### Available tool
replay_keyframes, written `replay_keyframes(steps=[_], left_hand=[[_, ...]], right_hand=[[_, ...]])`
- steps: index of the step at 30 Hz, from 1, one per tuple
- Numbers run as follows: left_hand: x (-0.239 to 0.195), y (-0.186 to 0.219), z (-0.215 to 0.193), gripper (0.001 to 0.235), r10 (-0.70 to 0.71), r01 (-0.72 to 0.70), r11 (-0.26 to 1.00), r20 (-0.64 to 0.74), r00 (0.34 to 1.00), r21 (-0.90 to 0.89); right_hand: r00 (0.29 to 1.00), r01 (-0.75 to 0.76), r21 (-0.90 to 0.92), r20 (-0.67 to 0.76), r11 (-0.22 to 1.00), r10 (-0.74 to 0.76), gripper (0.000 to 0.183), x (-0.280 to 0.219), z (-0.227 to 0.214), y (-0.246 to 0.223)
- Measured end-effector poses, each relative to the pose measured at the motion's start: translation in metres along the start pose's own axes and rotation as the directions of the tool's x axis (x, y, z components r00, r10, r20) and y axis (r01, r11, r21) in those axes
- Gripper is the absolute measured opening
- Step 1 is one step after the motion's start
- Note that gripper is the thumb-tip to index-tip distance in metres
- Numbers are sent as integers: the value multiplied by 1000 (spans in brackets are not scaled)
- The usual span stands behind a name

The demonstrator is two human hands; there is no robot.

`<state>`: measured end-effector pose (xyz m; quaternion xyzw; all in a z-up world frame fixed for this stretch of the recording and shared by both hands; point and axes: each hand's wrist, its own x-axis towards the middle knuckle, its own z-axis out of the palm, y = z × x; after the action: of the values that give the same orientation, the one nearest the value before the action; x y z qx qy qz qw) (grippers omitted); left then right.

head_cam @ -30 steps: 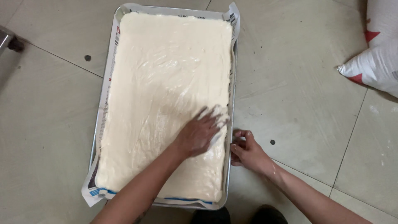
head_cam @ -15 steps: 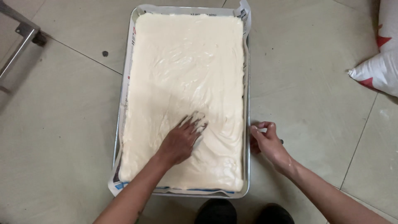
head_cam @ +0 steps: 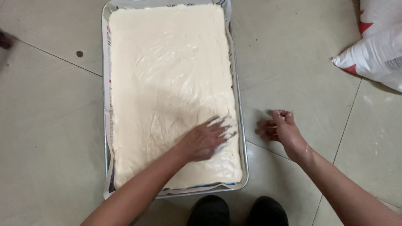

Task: Spreading cake batter evenly on a baking tray using a scraper and bare hands.

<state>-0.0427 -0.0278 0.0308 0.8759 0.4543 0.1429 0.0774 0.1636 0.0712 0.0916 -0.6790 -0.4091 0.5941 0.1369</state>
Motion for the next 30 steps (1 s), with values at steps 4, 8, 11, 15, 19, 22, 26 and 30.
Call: replay_keyframes(steps=[4,8,11,15,19,22,26,30], left_hand=[[-38,10,-20,18,171,-170,980,-4,985,-101],[-82,-11,-47,30,78,-75,997,180,981,-24],[-95,-19,-47,42,-401,388,916,191,896,103],[-52,-6,-27,38,-775,775,632,-5,632,-10],[-23,-19,-13,35,-592,590,805,-23,805,-66],[-37,-76,-6,42,-361,383,923,-242,900,46],[-57,-153,-15,44,-766,761,636,-22,643,126],[-17,-199,7,48,-876,917,398,-282,391,37]], right_hand=[[999,-34,4,-11,999,34,40,14,-11,7],[999,-39,19,16,999,39,43,7,-4,2],[998,-39,13,57,999,38,43,3,4,-3],[998,-4,10,69,1000,3,44,11,14,-7],[998,33,23,60,999,-35,46,-1,19,-21],[994,-96,-40,56,995,98,34,-10,16,-36],[982,-191,36,-5,981,191,31,-11,8,-47],[977,-199,170,-46,965,210,29,9,-1,-33]])
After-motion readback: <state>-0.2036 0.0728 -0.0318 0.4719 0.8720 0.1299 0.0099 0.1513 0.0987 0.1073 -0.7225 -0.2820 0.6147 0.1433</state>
